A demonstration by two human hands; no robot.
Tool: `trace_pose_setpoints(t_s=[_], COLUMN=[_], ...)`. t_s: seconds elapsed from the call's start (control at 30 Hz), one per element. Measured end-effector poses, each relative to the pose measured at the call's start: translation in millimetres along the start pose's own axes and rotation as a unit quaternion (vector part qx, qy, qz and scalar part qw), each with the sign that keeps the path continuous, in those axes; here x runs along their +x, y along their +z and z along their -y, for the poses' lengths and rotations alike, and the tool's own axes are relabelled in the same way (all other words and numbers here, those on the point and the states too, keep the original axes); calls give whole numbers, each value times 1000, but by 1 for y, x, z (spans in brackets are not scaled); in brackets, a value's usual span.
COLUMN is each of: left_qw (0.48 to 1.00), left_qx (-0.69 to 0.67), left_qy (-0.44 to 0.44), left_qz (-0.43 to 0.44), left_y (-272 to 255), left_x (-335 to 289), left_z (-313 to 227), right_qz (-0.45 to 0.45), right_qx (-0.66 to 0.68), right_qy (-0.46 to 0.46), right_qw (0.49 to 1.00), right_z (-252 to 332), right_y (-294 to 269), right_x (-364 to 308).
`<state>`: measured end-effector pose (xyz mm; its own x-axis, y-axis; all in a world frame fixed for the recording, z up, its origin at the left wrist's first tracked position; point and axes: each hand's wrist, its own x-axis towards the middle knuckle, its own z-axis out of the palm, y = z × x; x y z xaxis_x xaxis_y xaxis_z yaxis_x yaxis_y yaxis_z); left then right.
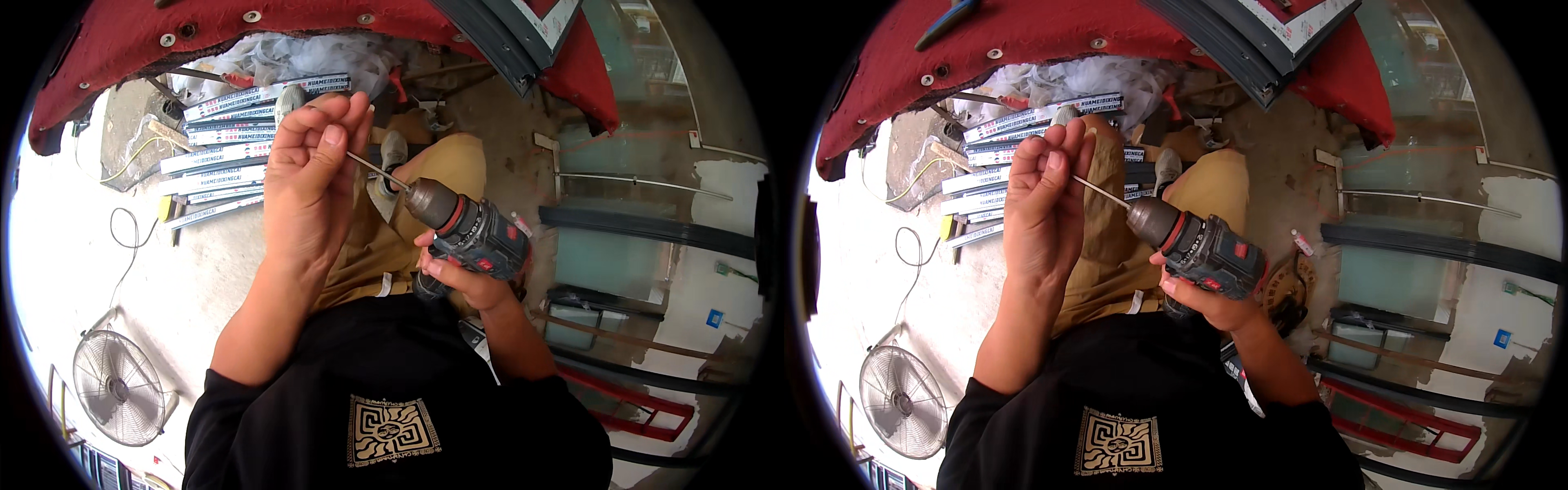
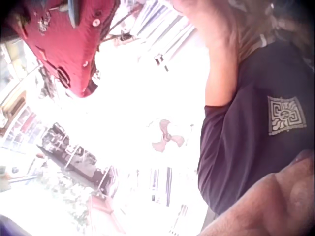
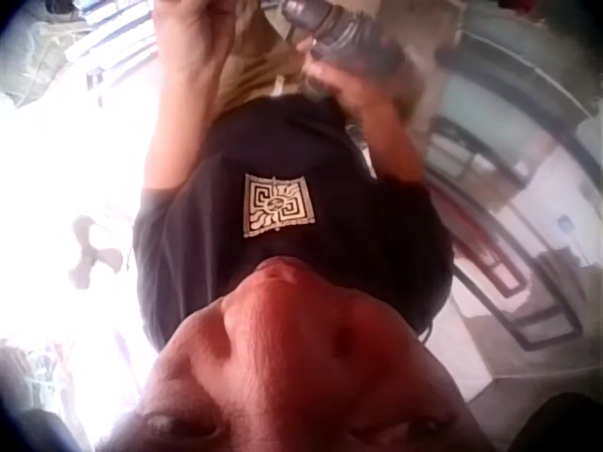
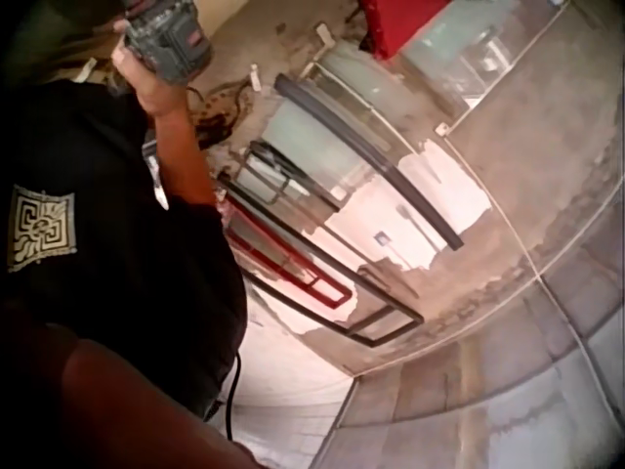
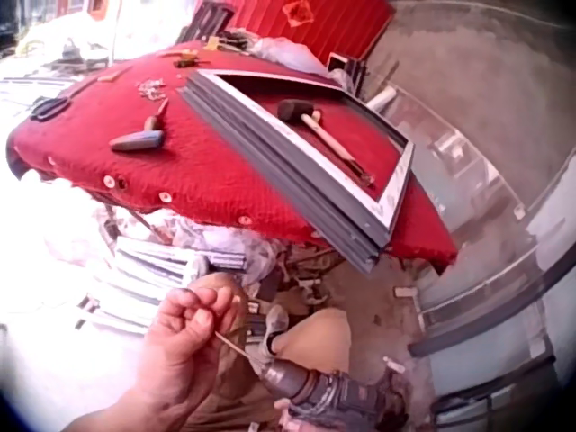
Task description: The person uses a drill, a screwdriver, and a mallet to secure screws into the corners of a metal frame on a red work surface.
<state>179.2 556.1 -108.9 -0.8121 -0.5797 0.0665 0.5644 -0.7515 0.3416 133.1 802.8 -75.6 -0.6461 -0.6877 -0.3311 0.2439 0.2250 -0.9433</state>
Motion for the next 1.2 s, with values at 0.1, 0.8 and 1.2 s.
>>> trace_pose_setpoints(t_s=[0.1, 0.8, 1.2], left_qw=[999, 983, 960], left_qx=[-8, 5, 164], left_qy=[-30, -176, -195], left_qz=[8, 58, 113], left_y=[6, 65, 88], left_x=[10, 43, 43], left_z=[11, 40, 33], right_qz=[-26, 55, -82], right_qx=[-34, -189, -290], right_qy=[-69, -223, -353], right_qw=[997, 955, 886], right_z=[-10, 19, -6], right_y=[-2, -10, -5], right_x=[-3, 27, 39])
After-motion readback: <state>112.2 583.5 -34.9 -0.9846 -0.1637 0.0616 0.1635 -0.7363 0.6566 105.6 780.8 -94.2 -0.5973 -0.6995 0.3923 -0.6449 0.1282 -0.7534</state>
